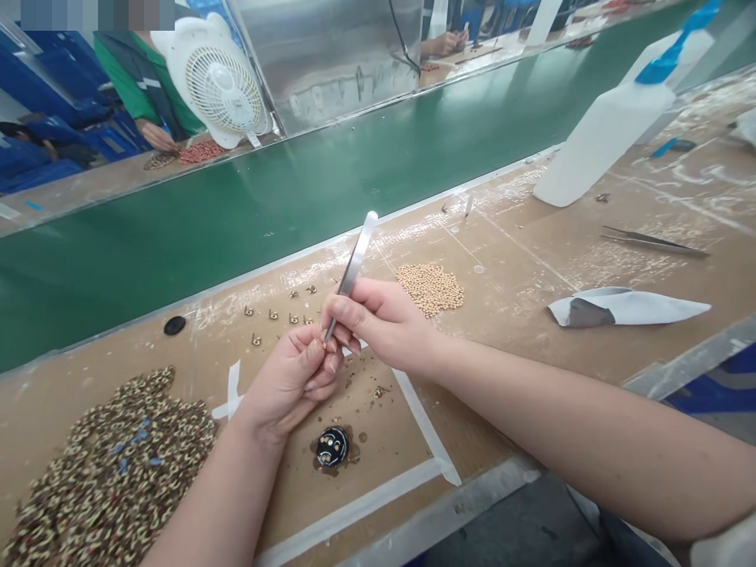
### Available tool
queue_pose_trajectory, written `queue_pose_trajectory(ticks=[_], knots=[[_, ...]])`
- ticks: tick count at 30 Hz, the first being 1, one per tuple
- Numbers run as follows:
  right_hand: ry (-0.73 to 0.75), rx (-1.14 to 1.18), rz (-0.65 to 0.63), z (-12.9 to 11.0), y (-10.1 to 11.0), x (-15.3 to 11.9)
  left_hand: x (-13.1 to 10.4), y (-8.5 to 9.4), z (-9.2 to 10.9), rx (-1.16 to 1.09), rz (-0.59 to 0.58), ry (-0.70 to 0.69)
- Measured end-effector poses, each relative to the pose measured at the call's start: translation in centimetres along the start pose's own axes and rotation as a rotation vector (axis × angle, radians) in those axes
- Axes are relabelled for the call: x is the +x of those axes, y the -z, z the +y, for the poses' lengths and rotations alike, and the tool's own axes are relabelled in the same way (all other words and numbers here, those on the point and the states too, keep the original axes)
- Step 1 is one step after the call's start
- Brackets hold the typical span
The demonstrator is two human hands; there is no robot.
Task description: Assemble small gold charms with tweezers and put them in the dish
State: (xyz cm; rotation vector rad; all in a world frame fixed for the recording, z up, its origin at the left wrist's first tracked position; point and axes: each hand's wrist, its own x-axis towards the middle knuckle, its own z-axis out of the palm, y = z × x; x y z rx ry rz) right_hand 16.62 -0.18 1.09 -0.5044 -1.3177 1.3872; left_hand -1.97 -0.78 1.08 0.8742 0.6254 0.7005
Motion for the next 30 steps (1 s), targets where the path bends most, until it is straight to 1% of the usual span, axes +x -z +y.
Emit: queue_pose_trajectory(ticks=[5, 11, 22, 27, 30], knots=[[-0.023, -0.022, -0.011, -0.22, 0.09, 0.00, 0.09, 0.00, 0.12, 0.029, -0.025, 0.007], [-0.023, -0.063, -0.026, -0.24, 0.31, 0.11, 0.04, 0.19, 0.11, 0.039, -0.012, 0.016], [-0.039, -0.098, -0.019, -0.50, 0.36, 0.32, 0.18, -0.07, 0.07, 0.013, 0.052, 0.038], [-0.037, -0.037, -0.017, -0.09, 0.43, 0.42, 0.21, -0.08, 0.01, 0.002, 0.104, 0.051], [-0.025, -0.019, -0.018, 0.02, 0.42, 0.38, 0.24, -0.22, 0.03, 0.011, 0.097, 0.045]])
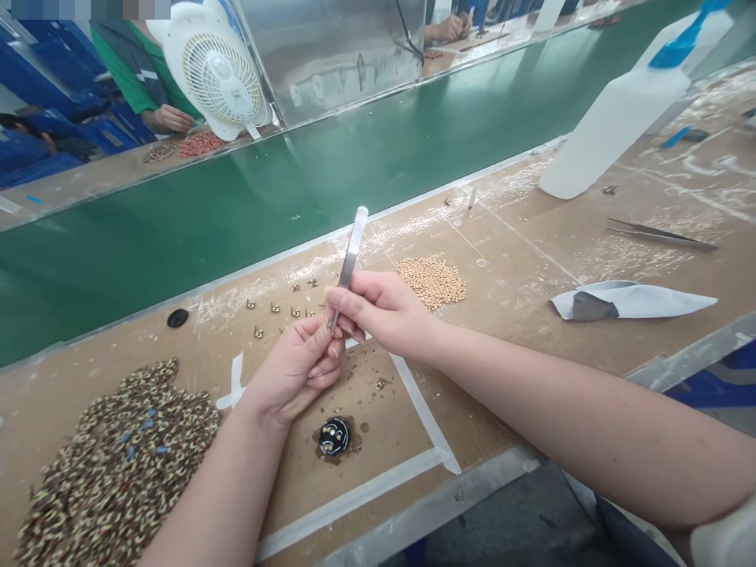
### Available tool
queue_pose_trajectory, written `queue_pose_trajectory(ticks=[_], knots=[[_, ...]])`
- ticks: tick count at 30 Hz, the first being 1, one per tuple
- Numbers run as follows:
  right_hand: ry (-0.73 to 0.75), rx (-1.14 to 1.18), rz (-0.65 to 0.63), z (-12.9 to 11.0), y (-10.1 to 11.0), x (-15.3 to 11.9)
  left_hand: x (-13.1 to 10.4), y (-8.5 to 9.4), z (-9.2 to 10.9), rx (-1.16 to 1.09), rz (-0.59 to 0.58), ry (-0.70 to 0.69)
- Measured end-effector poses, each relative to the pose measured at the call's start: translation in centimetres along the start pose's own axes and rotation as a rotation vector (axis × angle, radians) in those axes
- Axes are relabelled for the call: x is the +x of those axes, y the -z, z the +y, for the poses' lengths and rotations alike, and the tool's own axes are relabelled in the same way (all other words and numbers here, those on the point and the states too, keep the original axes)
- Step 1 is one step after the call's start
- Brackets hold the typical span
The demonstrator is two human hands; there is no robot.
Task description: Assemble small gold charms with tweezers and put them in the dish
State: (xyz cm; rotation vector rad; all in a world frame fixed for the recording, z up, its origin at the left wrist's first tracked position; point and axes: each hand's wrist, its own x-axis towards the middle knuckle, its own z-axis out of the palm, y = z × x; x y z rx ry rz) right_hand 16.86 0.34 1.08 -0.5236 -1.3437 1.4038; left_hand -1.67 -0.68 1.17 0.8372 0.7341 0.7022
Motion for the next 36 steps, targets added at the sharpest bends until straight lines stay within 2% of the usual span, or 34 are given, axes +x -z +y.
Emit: queue_pose_trajectory(ticks=[5, 7, 9, 12, 14, 17, 20, 22, 24, 26, 30, 33, 36], knots=[[-0.015, 0.041, 0.079, -0.1, 0.1, 0.0, 0.0, 0.2, 0.3, 0.078, 0.004, -0.049], [-0.014, 0.054, 0.146, -0.1, 0.2, 0.1, -0.1, 0.3, 0.7, 0.227, 0.041, -0.100], [0.006, 0.055, 0.216, -0.1, 0.4, 0.1, -0.2, 0.2, 0.9, 0.504, 0.043, -0.183], [0.038, 0.050, 0.280, 0.0, 0.6, 0.2, -0.3, 0.0, 1.0, 0.929, -0.100, -0.273], [0.039, 0.030, 0.295, 0.0, 0.6, 0.3, -0.3, -0.2, 0.7, 1.104, -0.208, -0.299], [0.027, -0.007, 0.297, 0.0, 0.4, 0.2, -0.2, -0.2, 0.2, 1.262, -0.264, -0.369], [0.029, -0.032, 0.278, -0.3, 0.0, -0.2, -0.2, 0.0, -0.1, 1.313, -0.278, -0.443], [0.038, -0.057, 0.244, -0.4, -0.5, -0.6, -0.2, 0.1, -0.4, 1.328, -0.283, -0.466], [0.039, -0.081, 0.161, -0.5, -1.0, -1.3, -0.2, 0.2, -0.6, 1.304, -0.236, -0.461], [0.034, -0.102, 0.018, -0.6, -1.4, -2.0, -0.3, 0.3, -0.9, 1.197, -0.166, -0.433], [0.077, -0.144, -0.297, -0.6, -2.3, -3.0, -0.2, 0.4, -0.8, 0.969, -0.112, -0.389], [0.129, -0.247, -0.414, -0.2, -2.8, -3.3, 0.4, 0.8, -0.5, 0.906, 0.060, -0.464], [0.067, -0.372, -0.462, 0.3, -3.1, -3.6, 1.2, 1.3, -0.7, 0.746, 0.197, -0.586]])
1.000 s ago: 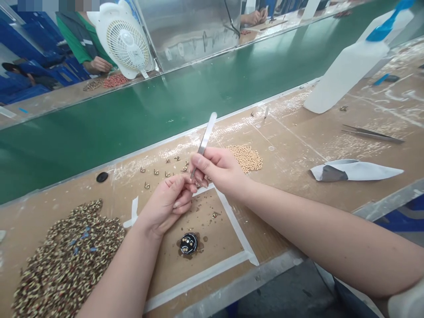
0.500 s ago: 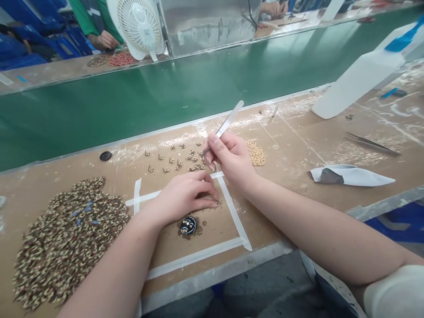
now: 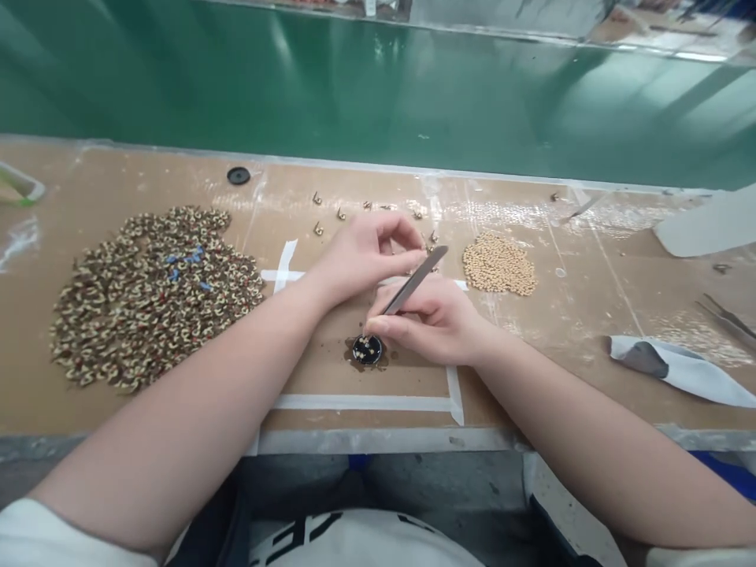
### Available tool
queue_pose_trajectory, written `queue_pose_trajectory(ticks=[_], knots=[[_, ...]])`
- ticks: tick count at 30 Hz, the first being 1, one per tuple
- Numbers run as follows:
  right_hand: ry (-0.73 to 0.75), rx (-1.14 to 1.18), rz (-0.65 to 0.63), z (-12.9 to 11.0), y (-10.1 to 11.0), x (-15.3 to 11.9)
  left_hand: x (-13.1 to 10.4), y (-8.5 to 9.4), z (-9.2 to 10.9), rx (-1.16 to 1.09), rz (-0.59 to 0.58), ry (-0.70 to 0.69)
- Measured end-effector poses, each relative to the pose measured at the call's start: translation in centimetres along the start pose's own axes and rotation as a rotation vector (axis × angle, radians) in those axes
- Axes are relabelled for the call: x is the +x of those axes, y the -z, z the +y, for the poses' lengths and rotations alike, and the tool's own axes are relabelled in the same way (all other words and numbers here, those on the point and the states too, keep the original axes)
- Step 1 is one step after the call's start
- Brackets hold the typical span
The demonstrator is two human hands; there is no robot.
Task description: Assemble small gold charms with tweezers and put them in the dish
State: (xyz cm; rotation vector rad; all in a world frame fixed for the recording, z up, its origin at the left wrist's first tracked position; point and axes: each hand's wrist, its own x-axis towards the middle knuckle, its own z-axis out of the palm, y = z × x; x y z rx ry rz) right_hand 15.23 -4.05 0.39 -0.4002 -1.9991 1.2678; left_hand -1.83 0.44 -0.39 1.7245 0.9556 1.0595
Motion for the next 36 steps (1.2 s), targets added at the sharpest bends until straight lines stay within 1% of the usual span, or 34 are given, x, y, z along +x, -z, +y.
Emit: queue_pose_trajectory(ticks=[2, 5, 7, 9, 13, 17, 20, 26, 31, 33, 36], knots=[[-0.085, -0.041, -0.040, 0.2, -0.2, -0.1, 0.2, -0.2, -0.5, -0.116, 0.070, -0.011], [-0.162, -0.060, -0.105, 0.4, -0.2, -0.2, 0.1, -0.7, -0.6, -0.258, 0.062, 0.033], [-0.181, -0.047, -0.135, 0.4, -0.2, -0.1, -0.1, -0.9, -0.3, -0.301, 0.054, 0.057], [-0.187, -0.035, -0.152, 0.5, -0.1, -0.1, -0.1, -1.0, -0.1, -0.321, 0.073, 0.065], [-0.156, -0.045, -0.172, 0.7, 0.0, -0.2, 0.0, -1.1, 0.0, -0.322, 0.090, 0.077], [-0.094, -0.082, -0.184, 0.8, 0.1, -0.3, 0.1, -1.1, -0.3, -0.325, 0.039, 0.067], [-0.085, -0.084, -0.200, 0.8, 0.1, -0.3, 0.1, -1.0, -0.3, -0.335, 0.015, 0.041], [-0.090, -0.086, -0.226, 0.7, 0.1, -0.2, 0.4, -0.7, -0.3, -0.218, 0.066, 0.047], [-0.071, -0.095, -0.230, 0.6, 0.1, -0.2, 0.3, -0.6, -0.4, -0.262, 0.043, 0.009], [-0.058, -0.093, -0.223, 0.7, 0.1, -0.2, 0.1, -0.7, 0.0, -0.277, 0.032, 0.025], [-0.045, -0.104, -0.216, 0.8, 0.2, -0.2, -0.2, -0.6, 0.5, -0.266, 0.031, 0.104]])
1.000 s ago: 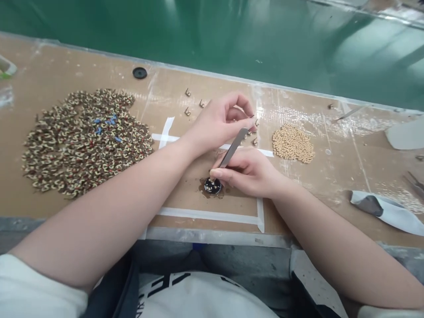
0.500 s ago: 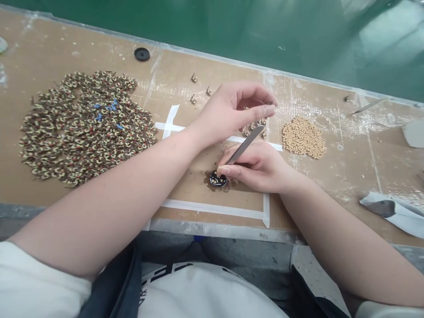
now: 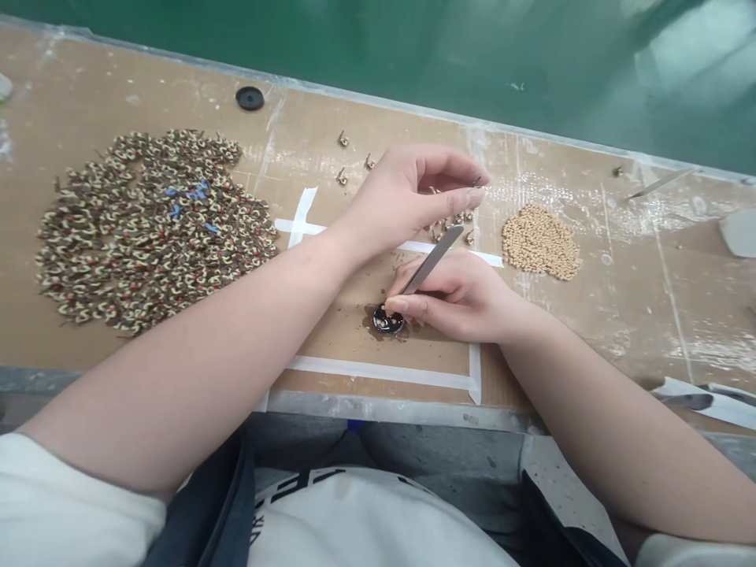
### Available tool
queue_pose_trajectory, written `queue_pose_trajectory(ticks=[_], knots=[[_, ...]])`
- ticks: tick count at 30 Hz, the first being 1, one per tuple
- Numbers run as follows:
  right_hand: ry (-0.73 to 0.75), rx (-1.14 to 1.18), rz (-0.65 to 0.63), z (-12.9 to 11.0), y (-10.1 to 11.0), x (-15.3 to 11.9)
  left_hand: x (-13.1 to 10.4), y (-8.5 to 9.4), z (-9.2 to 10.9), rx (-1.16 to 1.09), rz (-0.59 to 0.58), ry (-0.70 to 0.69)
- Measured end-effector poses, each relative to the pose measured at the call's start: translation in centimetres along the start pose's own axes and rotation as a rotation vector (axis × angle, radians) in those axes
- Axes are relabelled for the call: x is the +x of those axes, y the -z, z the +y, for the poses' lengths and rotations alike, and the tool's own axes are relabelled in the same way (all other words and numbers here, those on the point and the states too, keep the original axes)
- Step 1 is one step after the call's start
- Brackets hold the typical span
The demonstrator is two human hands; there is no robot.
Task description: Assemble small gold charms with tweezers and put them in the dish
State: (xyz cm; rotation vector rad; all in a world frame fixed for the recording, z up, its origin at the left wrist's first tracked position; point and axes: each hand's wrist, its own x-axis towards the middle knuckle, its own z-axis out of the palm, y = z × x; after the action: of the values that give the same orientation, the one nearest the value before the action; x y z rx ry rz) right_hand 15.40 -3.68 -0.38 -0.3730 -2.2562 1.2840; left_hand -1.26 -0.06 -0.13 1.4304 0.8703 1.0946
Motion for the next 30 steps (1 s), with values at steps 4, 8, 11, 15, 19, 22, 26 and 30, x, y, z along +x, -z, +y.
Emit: queue_pose_trajectory(ticks=[4, 8, 11, 15, 19, 22, 26, 30], knots=[[0.005, -0.005, -0.010, 0.0, 0.0, 0.0, 0.0, 0.1, 0.1, 0.013, 0.026, 0.058], [-0.034, 0.061, 0.010, -0.2, 0.0, -0.1, 0.2, 0.2, -0.5, 0.010, 0.005, -0.013], [-0.110, 0.271, 0.145, -0.1, 0.1, -0.2, 0.2, 0.2, -0.8, -0.053, -0.006, -0.065], [-0.156, 0.561, 0.324, 0.1, 0.3, 0.2, 0.3, 0.1, -0.5, -0.080, 0.026, 0.007], [-0.152, 0.746, 0.412, 0.3, 0.7, 0.8, 0.3, 0.1, -0.1, -0.075, 0.080, 0.078], [-0.151, 0.801, 0.446, 0.3, 0.9, 1.0, 0.2, 0.2, 0.0, -0.089, 0.075, 0.120], [-0.166, 0.797, 0.464, 0.4, 0.9, 0.8, 0.2, 0.2, 0.1, -0.067, 0.073, 0.148], [-0.248, 0.629, 0.335, 0.2, 0.6, 0.3, 0.3, 0.1, -0.3, -0.043, 0.086, 0.125]])
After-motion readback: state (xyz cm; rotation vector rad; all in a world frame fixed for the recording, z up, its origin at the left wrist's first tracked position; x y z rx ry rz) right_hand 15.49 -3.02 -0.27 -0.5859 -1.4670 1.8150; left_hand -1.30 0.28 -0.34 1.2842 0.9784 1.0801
